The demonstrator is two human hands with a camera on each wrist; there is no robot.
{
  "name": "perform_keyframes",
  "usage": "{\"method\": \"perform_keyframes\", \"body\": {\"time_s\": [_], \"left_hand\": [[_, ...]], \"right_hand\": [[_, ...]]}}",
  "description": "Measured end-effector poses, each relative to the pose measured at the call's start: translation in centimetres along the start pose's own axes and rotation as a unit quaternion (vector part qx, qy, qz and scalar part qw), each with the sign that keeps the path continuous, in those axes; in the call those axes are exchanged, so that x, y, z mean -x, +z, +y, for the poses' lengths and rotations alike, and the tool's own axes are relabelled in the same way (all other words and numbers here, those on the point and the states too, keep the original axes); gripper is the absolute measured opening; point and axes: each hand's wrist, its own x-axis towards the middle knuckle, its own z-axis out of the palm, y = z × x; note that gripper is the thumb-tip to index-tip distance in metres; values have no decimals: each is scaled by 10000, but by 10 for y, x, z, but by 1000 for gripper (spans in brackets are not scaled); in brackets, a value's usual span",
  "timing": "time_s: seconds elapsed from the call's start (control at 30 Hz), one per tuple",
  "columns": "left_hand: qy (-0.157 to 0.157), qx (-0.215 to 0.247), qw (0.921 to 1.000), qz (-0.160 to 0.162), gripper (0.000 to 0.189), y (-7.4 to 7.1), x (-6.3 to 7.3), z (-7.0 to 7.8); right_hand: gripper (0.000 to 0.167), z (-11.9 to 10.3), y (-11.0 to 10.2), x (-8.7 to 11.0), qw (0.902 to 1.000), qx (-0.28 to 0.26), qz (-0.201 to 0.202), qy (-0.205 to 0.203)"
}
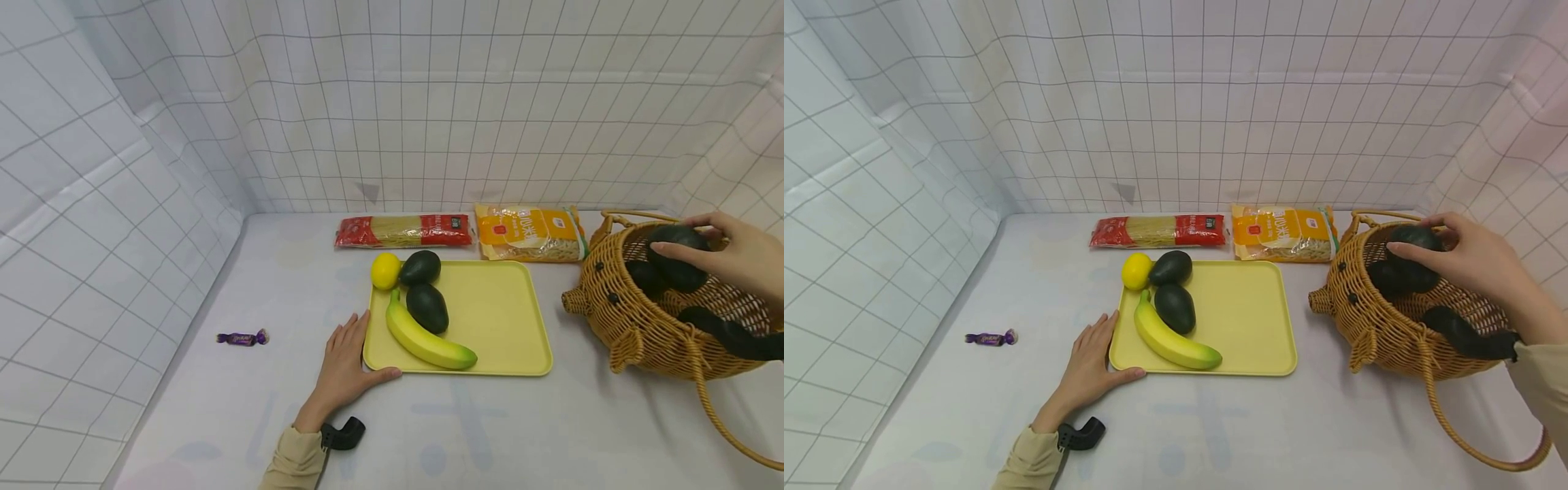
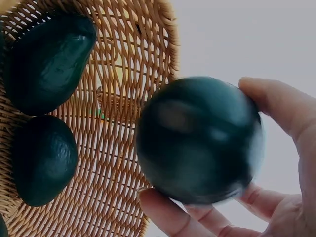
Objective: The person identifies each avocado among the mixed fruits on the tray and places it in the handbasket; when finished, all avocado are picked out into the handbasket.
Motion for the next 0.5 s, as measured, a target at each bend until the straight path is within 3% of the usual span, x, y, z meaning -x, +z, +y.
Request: {"method": "perform_keyframes", "body": {"time_s": [0.27, 0.5], "left_hand": [[83, 9, 9999, 130, 113, 0, 0, -1], [83, 29, 9999, 116, 113, 1, 0, -1]], "right_hand": [[51, 1, 1, 5, 9986, -357, 149, -359], [42, -16, 7, 13, 9977, -251, 216, -596]]}}
